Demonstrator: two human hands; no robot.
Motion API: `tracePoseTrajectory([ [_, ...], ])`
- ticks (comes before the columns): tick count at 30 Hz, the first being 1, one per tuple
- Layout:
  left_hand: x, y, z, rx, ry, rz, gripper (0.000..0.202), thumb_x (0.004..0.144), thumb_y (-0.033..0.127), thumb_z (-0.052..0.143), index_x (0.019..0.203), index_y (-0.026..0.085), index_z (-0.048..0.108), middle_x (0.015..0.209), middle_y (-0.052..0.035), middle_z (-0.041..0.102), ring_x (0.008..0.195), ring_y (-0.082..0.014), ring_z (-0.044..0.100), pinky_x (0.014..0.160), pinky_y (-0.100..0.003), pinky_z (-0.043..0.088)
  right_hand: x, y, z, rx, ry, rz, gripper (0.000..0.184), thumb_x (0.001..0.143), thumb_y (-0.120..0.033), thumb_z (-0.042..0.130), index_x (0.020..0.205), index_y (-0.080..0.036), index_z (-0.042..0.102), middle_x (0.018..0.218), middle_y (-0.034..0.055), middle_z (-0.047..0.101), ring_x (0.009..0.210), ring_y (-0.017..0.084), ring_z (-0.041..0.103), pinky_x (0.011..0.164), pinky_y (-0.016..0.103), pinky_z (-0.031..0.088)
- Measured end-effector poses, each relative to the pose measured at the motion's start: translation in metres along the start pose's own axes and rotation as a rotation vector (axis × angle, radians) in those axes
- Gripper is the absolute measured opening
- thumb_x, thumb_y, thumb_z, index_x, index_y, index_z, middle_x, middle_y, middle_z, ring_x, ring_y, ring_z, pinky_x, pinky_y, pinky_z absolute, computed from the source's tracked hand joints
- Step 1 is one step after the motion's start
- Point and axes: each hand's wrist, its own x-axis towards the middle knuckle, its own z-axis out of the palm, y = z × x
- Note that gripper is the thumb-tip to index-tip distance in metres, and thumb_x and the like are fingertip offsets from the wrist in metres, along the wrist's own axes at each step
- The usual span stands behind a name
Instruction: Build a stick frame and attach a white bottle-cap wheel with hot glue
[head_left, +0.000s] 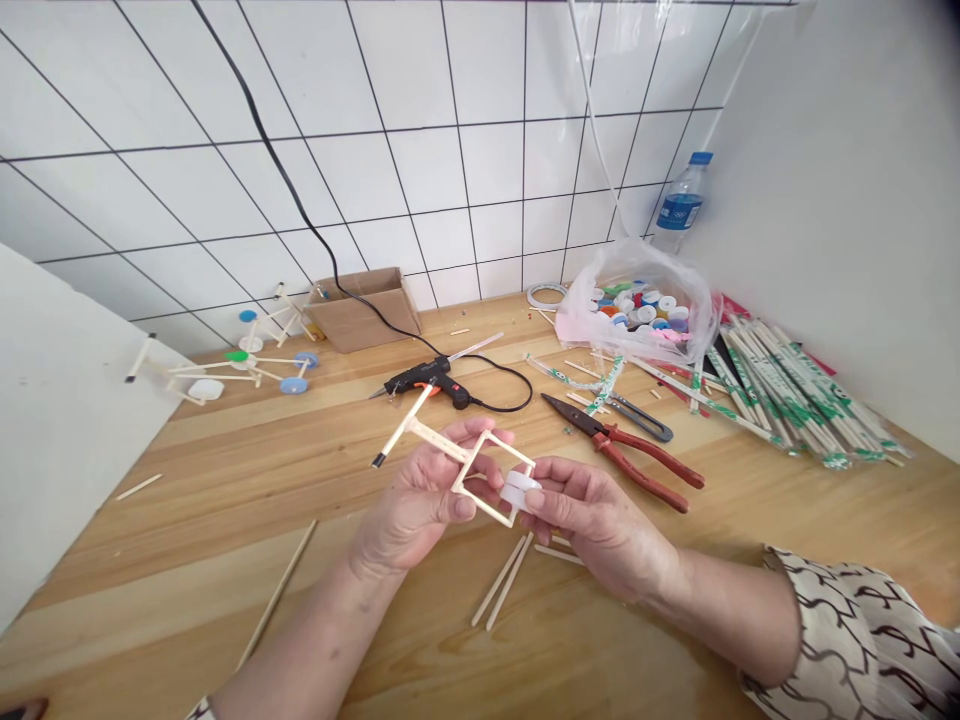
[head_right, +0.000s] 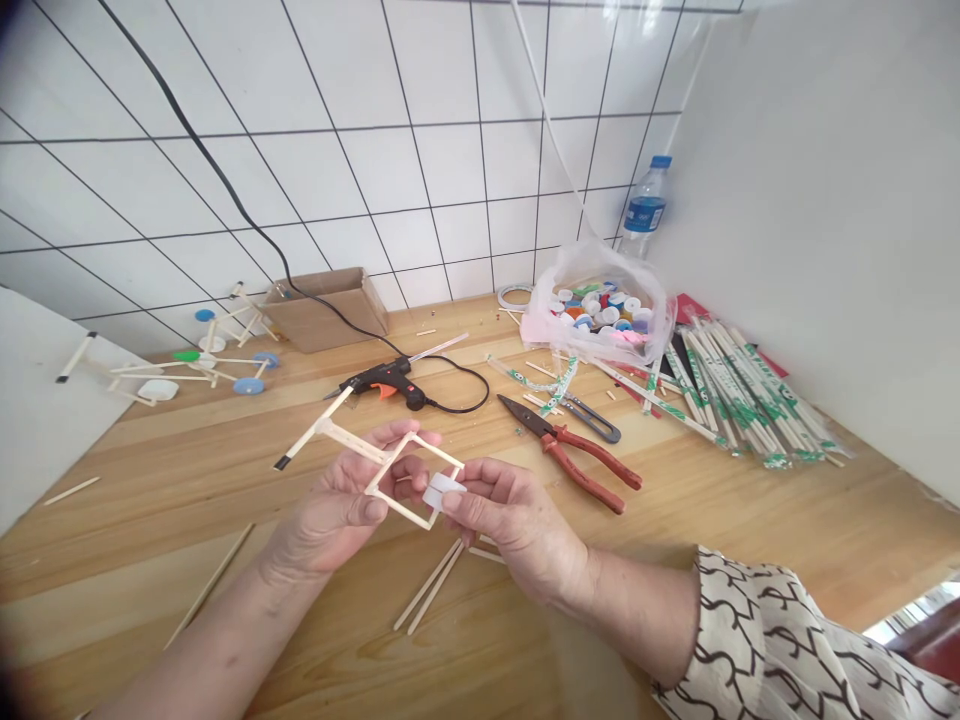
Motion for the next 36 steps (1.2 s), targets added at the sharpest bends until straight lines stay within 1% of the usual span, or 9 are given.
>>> tracePoseTrajectory([
  [9, 0.0013, 0.0007, 0.0002, -0.007, -0.027, -0.002, 0.053, 0.059, 0.014, 0.08, 0.108, 0.025, 0.063, 0.114, -0.0052, 0.063, 0.078, -0.0142, 0.059, 0.069, -0.028, 0.052, 0.0003, 0.0005, 0.0006, 0.006, -0.004, -0.003, 0.03, 0.064, -0.031, 0.078, 0.085, -0.014, 0.064, 0.08, 0.0024, 0.066, 0.062, 0.008, 0.054, 0.054, 0.02, 0.037],
  [12, 0.0005, 0.0011, 0.0007, 0.001, -0.018, 0.003, 0.054, 0.057, 0.014, 0.08, 0.107, 0.025, 0.063, 0.112, -0.0061, 0.063, 0.08, -0.0155, 0.059, 0.071, -0.029, 0.051, 0.0008, 0.001, 0.0, 0.007, -0.004, -0.007, 0.03, 0.064, -0.032, 0.078, 0.084, -0.014, 0.064, 0.073, 0.0009, 0.064, 0.061, 0.008, 0.053, 0.054, 0.02, 0.038],
  [15, 0.0001, 0.0014, 0.0, 0.017, 0.003, 0.006, 0.056, 0.057, 0.014, 0.081, 0.109, 0.023, 0.063, 0.109, -0.0064, 0.065, 0.087, -0.0182, 0.06, 0.077, -0.03, 0.049, 0.0003, 0.0016, -0.0003, 0.003, -0.003, -0.006, 0.031, 0.064, -0.033, 0.079, 0.084, -0.014, 0.064, 0.068, 0.0, 0.063, 0.061, 0.009, 0.054, 0.054, 0.02, 0.038],
  [19, 0.0004, 0.0008, -0.002, 0.029, -0.004, -0.002, 0.058, 0.057, 0.014, 0.08, 0.112, 0.022, 0.061, 0.111, -0.0069, 0.065, 0.097, -0.0245, 0.061, 0.084, -0.035, 0.047, -0.0008, 0.0019, 0.0001, 0.003, -0.004, -0.003, 0.031, 0.065, -0.032, 0.078, 0.085, -0.013, 0.064, 0.07, 0.0007, 0.064, 0.061, 0.009, 0.054, 0.054, 0.02, 0.038],
  [24, 0.0008, -0.001, -0.005, 0.016, -0.039, 0.008, 0.056, 0.059, 0.014, 0.079, 0.111, 0.022, 0.061, 0.113, -0.0065, 0.064, 0.1, -0.0261, 0.061, 0.087, -0.037, 0.047, -0.0005, 0.0013, 0.0004, 0.002, -0.005, 0.002, 0.029, 0.065, -0.031, 0.078, 0.083, -0.013, 0.064, 0.071, 0.0012, 0.064, 0.062, 0.009, 0.054, 0.055, 0.021, 0.038],
  [30, 0.0006, -0.0002, -0.0057, 0.009, -0.072, 0.007, 0.056, 0.061, 0.011, 0.077, 0.112, 0.023, 0.061, 0.113, -0.006, 0.065, 0.103, -0.0266, 0.061, 0.087, -0.036, 0.048, -0.0001, -0.0002, 0.0013, 0.014, -0.006, 0.004, 0.029, 0.065, -0.03, 0.078, 0.083, -0.014, 0.064, 0.07, 0.0007, 0.064, 0.061, 0.009, 0.055, 0.054, 0.02, 0.038],
  [36, 0.0007, 0.0025, -0.0031, -0.003, -0.067, 0.0, 0.054, 0.06, 0.01, 0.078, 0.11, 0.023, 0.063, 0.111, -0.0044, 0.066, 0.102, -0.0234, 0.062, 0.083, -0.03, 0.049, -0.0006, -0.0002, 0.0015, 0.008, -0.019, 0.002, 0.027, 0.066, -0.03, 0.077, 0.084, -0.014, 0.064, 0.068, 0.0005, 0.064, 0.061, 0.009, 0.054, 0.054, 0.02, 0.038],
])
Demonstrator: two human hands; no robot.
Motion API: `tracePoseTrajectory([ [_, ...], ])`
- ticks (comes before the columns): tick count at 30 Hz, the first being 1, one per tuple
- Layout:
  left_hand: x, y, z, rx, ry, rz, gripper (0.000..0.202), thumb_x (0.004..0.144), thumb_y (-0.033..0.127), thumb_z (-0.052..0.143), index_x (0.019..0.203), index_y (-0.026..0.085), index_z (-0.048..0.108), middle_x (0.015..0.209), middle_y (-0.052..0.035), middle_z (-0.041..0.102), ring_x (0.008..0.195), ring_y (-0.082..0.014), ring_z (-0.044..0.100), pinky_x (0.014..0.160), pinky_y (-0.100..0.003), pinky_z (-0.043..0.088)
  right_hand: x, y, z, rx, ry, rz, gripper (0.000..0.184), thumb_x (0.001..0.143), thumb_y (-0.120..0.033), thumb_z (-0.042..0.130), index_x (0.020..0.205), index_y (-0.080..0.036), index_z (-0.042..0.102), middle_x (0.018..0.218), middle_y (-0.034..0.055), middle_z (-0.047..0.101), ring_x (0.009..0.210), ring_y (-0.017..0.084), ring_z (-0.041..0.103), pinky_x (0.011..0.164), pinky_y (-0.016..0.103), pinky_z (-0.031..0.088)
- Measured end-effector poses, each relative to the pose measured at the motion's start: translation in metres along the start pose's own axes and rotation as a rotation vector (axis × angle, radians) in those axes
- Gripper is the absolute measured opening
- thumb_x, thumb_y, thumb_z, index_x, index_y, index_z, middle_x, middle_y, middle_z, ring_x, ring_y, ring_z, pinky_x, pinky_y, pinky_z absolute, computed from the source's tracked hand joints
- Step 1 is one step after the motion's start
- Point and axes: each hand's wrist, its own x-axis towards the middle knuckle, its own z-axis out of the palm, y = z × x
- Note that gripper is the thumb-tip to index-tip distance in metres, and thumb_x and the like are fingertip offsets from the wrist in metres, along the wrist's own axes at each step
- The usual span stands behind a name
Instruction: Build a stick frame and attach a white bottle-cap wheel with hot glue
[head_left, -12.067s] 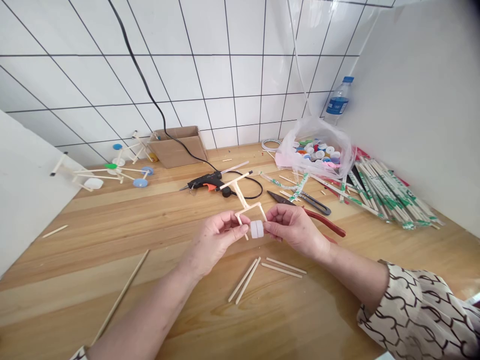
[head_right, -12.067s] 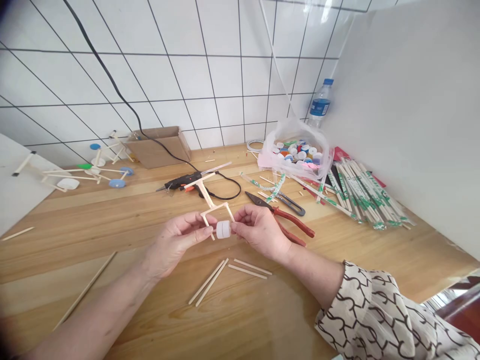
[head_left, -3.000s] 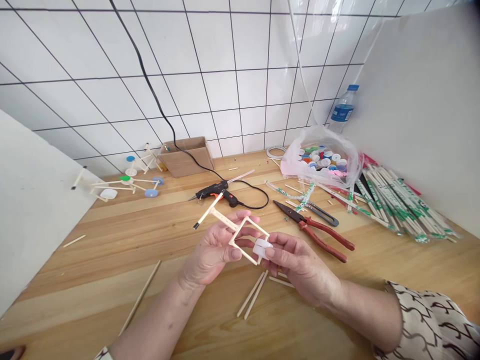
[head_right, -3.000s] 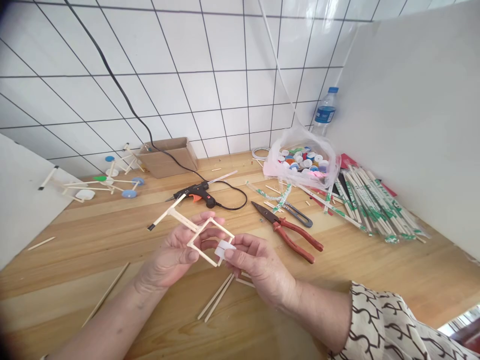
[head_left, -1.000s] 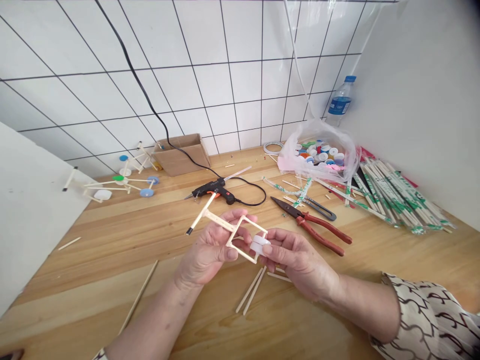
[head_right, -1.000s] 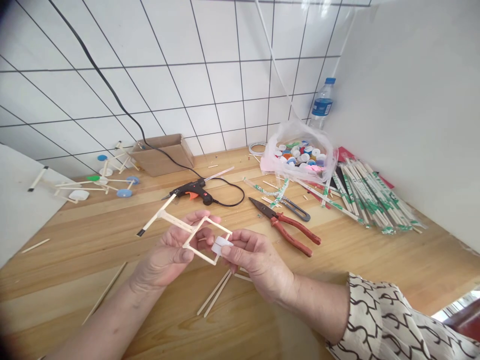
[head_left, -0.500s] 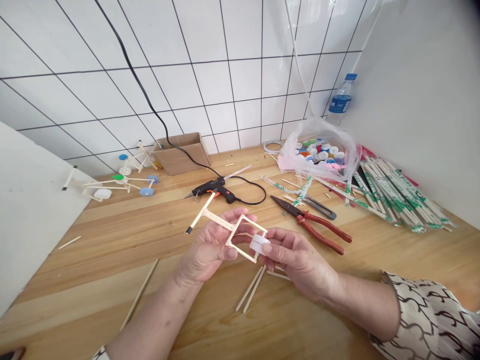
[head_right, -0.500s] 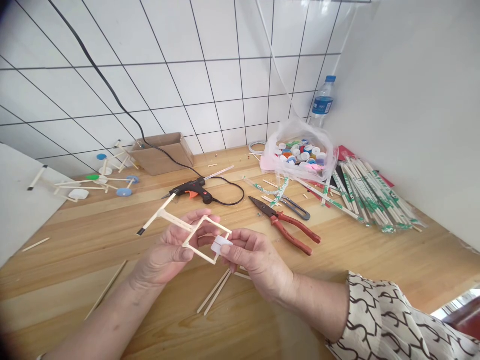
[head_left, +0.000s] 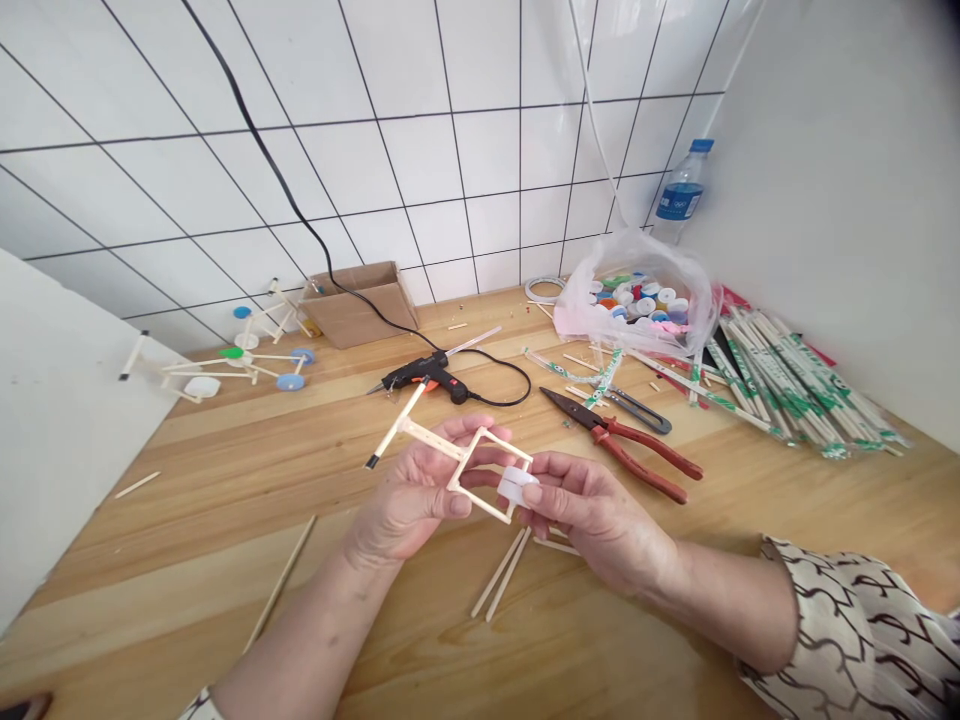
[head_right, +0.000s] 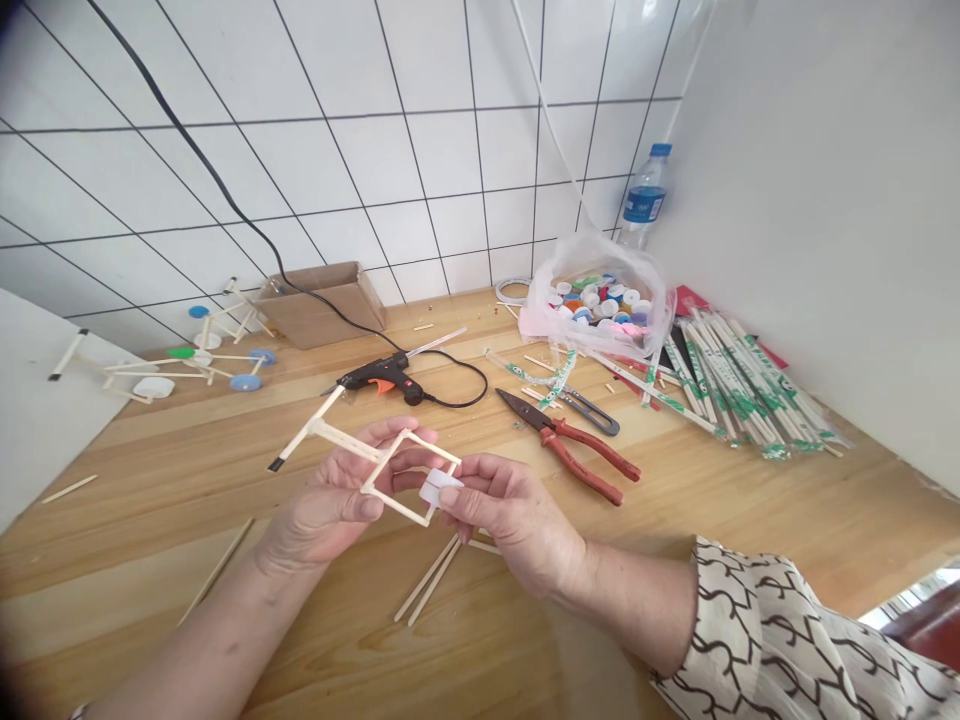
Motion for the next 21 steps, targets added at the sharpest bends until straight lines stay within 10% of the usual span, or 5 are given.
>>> tracePoseTrajectory([
  [21, -0.0004, -0.0005, -0.0031, 0.053, 0.028, -0.01, 0.056, 0.058, 0.013, 0.08, 0.109, 0.024, 0.061, 0.115, -0.0076, 0.064, 0.104, -0.0306, 0.06, 0.086, -0.042, 0.047, -0.0004, -0.0008, 0.0007, -0.022, 0.013, -0.01, 0.03, 0.064, -0.033, 0.079, 0.083, -0.015, 0.064, 0.068, 0.0004, 0.064, 0.061, 0.009, 0.053, 0.054, 0.021, 0.037],
])
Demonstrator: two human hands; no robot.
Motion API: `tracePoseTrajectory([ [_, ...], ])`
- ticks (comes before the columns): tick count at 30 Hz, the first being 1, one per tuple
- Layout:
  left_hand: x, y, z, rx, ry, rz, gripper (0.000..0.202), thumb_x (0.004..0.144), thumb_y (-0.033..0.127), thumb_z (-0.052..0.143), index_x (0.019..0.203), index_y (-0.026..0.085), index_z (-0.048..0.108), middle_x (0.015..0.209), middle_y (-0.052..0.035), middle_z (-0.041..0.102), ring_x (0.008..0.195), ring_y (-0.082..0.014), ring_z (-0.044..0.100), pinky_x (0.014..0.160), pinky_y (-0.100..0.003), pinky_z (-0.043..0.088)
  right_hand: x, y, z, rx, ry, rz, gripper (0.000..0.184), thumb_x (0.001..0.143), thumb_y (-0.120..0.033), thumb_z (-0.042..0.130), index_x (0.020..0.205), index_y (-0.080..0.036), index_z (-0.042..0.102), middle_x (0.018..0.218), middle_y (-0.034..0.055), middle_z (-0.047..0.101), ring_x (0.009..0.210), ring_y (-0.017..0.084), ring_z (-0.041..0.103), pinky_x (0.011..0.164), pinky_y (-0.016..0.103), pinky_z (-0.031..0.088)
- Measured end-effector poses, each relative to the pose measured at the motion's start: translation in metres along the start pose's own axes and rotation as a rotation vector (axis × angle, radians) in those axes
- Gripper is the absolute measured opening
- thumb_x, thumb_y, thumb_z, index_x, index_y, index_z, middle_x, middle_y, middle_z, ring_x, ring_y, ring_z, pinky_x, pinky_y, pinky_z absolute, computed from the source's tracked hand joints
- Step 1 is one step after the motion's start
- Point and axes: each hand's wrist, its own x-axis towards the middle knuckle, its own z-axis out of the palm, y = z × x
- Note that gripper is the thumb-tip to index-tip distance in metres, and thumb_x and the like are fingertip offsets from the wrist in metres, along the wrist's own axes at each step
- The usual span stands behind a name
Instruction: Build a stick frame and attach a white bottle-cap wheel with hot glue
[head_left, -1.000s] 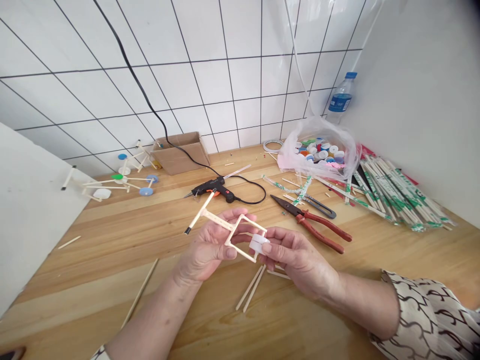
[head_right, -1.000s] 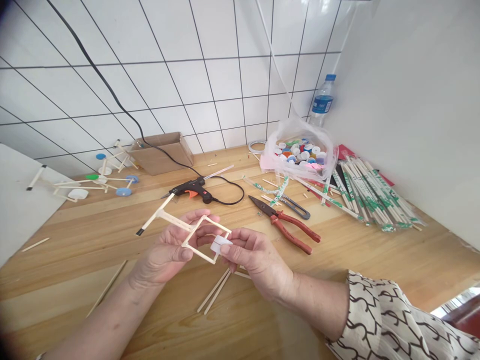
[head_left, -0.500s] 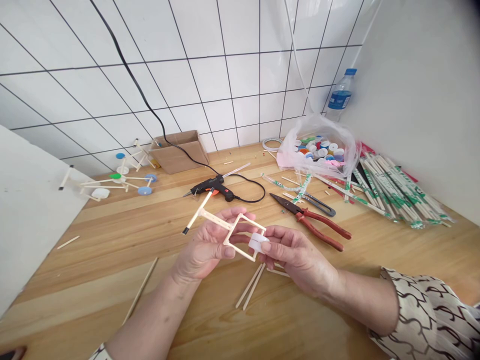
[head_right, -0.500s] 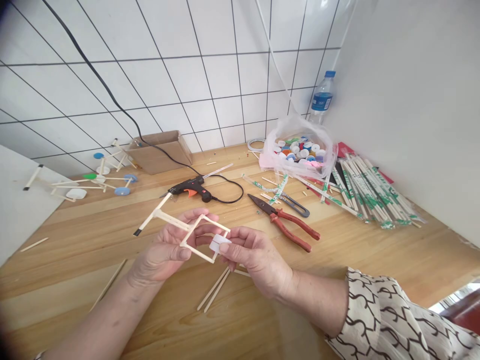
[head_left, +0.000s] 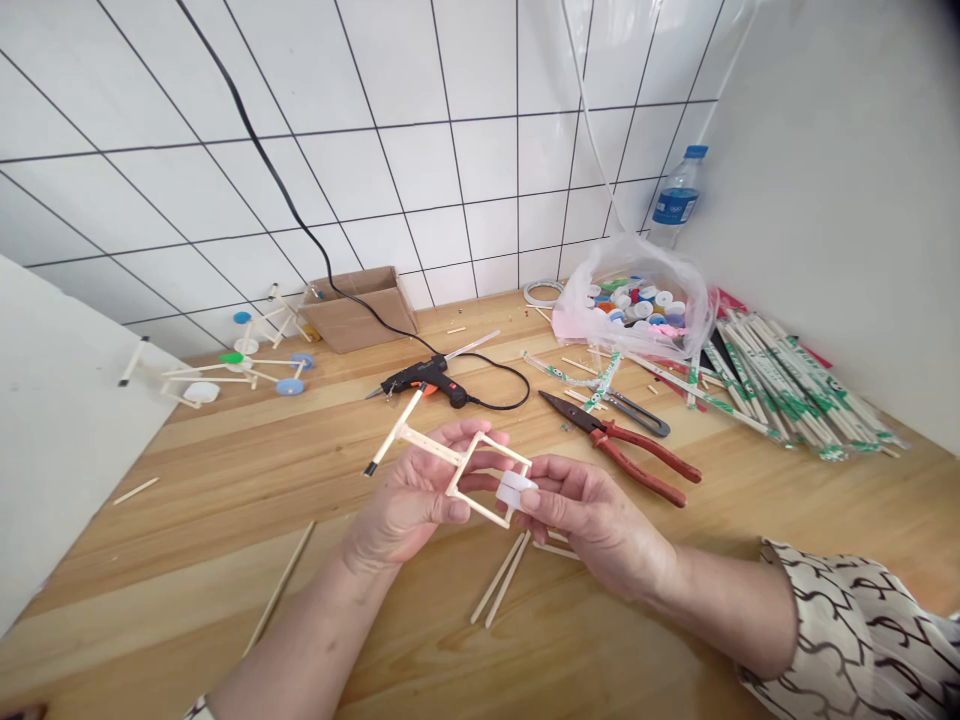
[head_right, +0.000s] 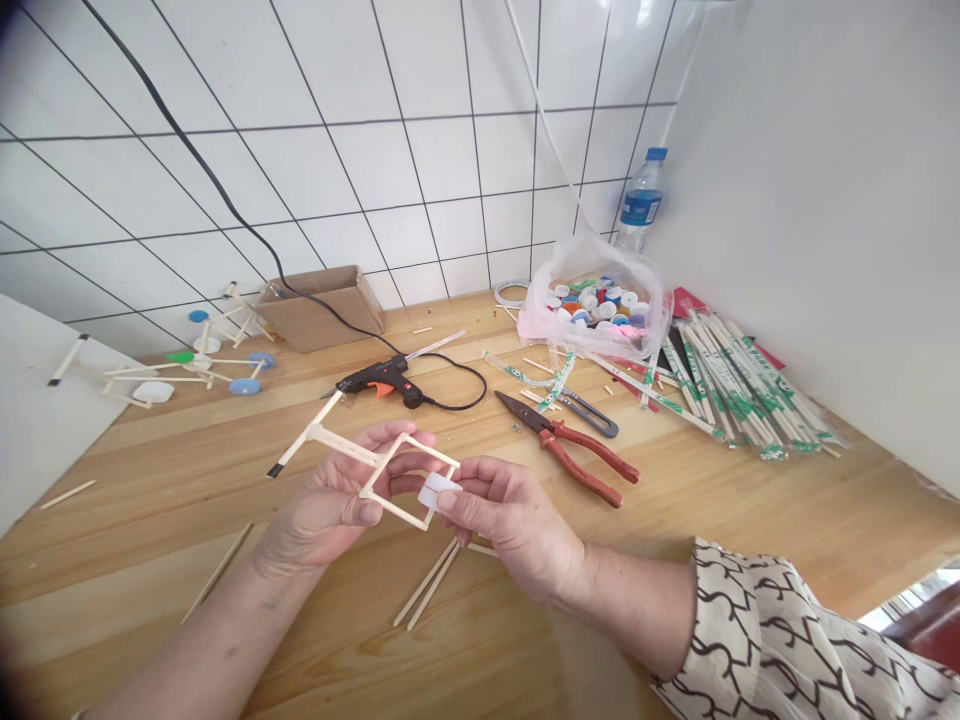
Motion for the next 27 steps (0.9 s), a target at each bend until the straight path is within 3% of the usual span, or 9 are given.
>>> tracePoseTrajectory([
  [12, 0.0, 0.0, 0.0019, -0.019, -0.005, 0.01, 0.053, 0.059, 0.012, 0.079, 0.108, 0.023, 0.062, 0.11, -0.0048, 0.064, 0.099, -0.0245, 0.062, 0.084, -0.034, 0.049, 0.0007, 0.0038, -0.0021, -0.03, -0.012, -0.042, 0.032, 0.066, -0.035, 0.077, 0.087, -0.014, 0.066, 0.073, 0.0017, 0.065, 0.062, 0.009, 0.054, 0.054, 0.02, 0.039],
  [27, 0.0003, 0.001, -0.0013, 0.003, -0.002, -0.009, 0.055, 0.057, 0.014, 0.081, 0.107, 0.023, 0.06, 0.114, -0.0086, 0.064, 0.103, -0.0312, 0.061, 0.087, -0.045, 0.048, 0.0019, 0.0036, -0.0016, -0.024, -0.017, -0.01, 0.032, 0.065, -0.035, 0.077, 0.085, -0.014, 0.064, 0.071, 0.0016, 0.064, 0.062, 0.01, 0.054, 0.053, 0.021, 0.039],
])
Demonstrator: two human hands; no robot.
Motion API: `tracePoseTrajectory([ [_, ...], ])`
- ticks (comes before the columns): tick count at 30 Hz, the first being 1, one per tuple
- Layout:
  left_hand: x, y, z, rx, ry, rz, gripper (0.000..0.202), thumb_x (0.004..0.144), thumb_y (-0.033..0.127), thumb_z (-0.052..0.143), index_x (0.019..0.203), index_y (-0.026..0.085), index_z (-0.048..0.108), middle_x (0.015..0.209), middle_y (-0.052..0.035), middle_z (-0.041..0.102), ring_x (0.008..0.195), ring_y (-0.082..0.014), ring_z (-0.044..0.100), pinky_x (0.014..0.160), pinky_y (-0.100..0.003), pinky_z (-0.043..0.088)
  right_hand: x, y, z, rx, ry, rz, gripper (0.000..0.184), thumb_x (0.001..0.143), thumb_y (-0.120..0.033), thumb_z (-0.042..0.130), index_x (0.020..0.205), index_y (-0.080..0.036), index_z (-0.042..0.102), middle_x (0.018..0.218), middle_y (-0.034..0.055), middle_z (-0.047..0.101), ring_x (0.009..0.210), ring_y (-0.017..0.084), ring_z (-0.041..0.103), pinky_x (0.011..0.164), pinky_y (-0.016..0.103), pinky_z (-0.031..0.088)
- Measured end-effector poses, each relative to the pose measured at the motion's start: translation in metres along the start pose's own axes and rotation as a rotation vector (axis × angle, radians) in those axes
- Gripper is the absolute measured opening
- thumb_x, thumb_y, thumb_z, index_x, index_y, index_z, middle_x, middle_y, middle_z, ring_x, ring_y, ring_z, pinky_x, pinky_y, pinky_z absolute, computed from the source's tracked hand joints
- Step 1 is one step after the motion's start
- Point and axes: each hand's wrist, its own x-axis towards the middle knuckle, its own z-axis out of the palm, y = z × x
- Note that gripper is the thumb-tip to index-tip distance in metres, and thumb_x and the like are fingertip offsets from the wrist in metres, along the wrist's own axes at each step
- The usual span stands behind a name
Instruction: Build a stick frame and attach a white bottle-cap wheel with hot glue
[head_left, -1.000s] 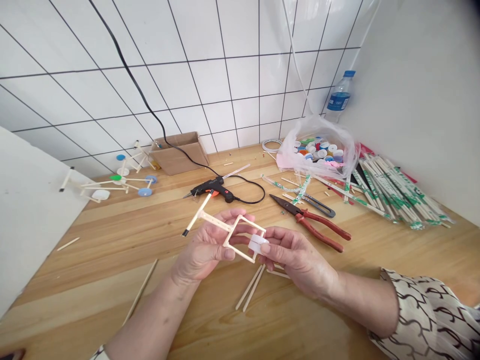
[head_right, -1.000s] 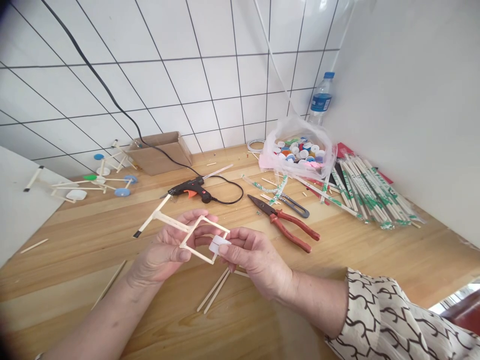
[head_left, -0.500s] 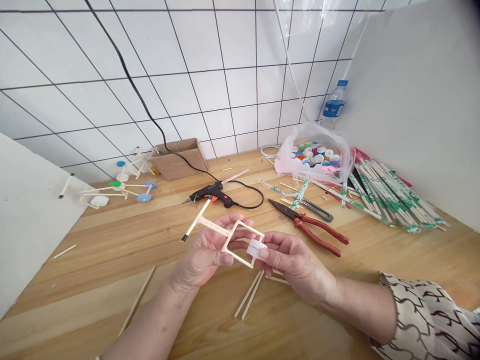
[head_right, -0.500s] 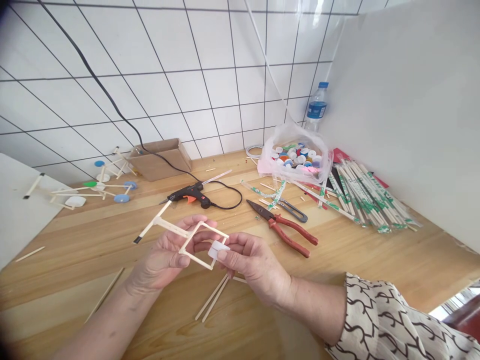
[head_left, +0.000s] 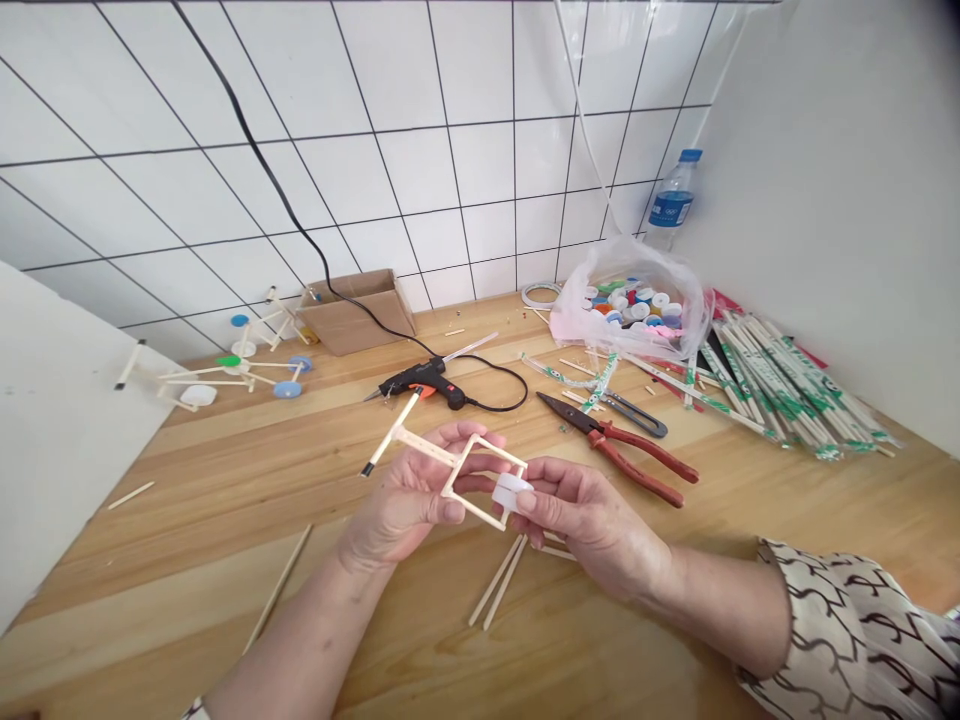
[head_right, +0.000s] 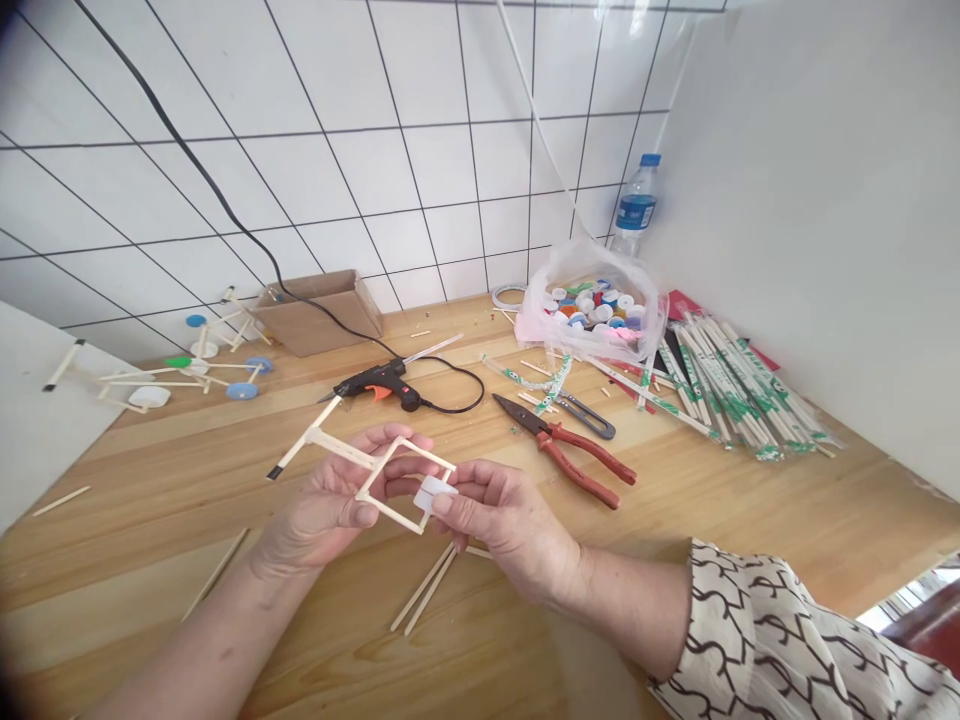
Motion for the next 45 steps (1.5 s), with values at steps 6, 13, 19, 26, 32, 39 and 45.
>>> tracePoseTrajectory([
  [6, 0.0, 0.0, 0.0, -0.006, -0.011, -0.003, 0.054, 0.057, 0.013, 0.08, 0.107, 0.022, 0.06, 0.114, -0.0092, 0.063, 0.103, -0.0319, 0.061, 0.088, -0.047, 0.048, 0.0, 0.001, 0.0, -0.002, -0.001, -0.009, 0.031, 0.066, -0.034, 0.077, 0.087, -0.015, 0.064, 0.076, 0.0022, 0.063, 0.064, 0.009, 0.054, 0.053, 0.02, 0.038],
  [13, -0.001, -0.002, -0.004, 0.009, -0.027, 0.002, 0.055, 0.058, 0.016, 0.08, 0.109, 0.024, 0.059, 0.117, -0.0086, 0.062, 0.105, -0.0321, 0.06, 0.089, -0.046, 0.046, -0.002, -0.003, 0.001, 0.012, -0.037, 0.034, 0.037, 0.062, -0.033, 0.08, 0.089, -0.016, 0.063, 0.076, 0.0013, 0.064, 0.065, 0.009, 0.053, 0.053, 0.019, 0.036],
  [19, -0.002, -0.002, -0.005, 0.026, -0.014, 0.016, 0.054, 0.058, 0.017, 0.08, 0.109, 0.023, 0.06, 0.114, -0.0085, 0.064, 0.103, -0.0302, 0.061, 0.086, -0.04, 0.047, -0.004, -0.005, 0.003, 0.073, -0.046, 0.067, 0.037, 0.057, -0.025, 0.083, 0.086, -0.016, 0.062, 0.078, -0.0002, 0.066, 0.065, 0.008, 0.055, 0.058, 0.019, 0.038],
  [26, -0.001, -0.002, -0.007, 0.008, -0.049, 0.033, 0.053, 0.059, 0.016, 0.079, 0.109, 0.024, 0.061, 0.11, -0.0062, 0.065, 0.099, -0.0266, 0.062, 0.082, -0.036, 0.05, -0.004, -0.005, 0.003, 0.067, -0.064, 0.073, 0.037, 0.058, -0.023, 0.083, 0.088, -0.016, 0.063, 0.081, 0.0002, 0.066, 0.068, 0.009, 0.056, 0.061, 0.02, 0.04],
  [32, -0.001, -0.002, -0.01, 0.007, -0.05, 0.034, 0.055, 0.059, 0.017, 0.08, 0.11, 0.024, 0.061, 0.111, -0.0053, 0.064, 0.098, -0.0244, 0.062, 0.084, -0.036, 0.05, -0.003, -0.004, 0.002, 0.059, -0.073, 0.073, 0.036, 0.058, -0.021, 0.083, 0.087, -0.016, 0.063, 0.079, -0.0002, 0.065, 0.067, 0.008, 0.057, 0.06, 0.019, 0.042],
  [39, -0.003, -0.001, -0.016, 0.013, -0.066, 0.055, 0.056, 0.058, 0.02, 0.082, 0.11, 0.025, 0.062, 0.11, -0.0038, 0.065, 0.095, -0.0219, 0.061, 0.085, -0.035, 0.049, -0.002, -0.003, 0.0, 0.039, -0.087, 0.103, 0.041, 0.055, -0.015, 0.082, 0.09, -0.016, 0.062, 0.084, 0.0014, 0.066, 0.072, 0.009, 0.059, 0.066, 0.021, 0.045],
  [45, -0.003, 0.003, -0.02, 0.023, -0.065, 0.063, 0.057, 0.056, 0.02, 0.082, 0.11, 0.023, 0.063, 0.108, -0.0045, 0.065, 0.094, -0.0199, 0.061, 0.085, -0.031, 0.048, 0.0, -0.001, -0.003, 0.011, -0.08, 0.108, 0.04, 0.053, -0.012, 0.08, 0.09, -0.017, 0.063, 0.082, 0.001, 0.066, 0.069, 0.009, 0.058, 0.065, 0.022, 0.044],
])
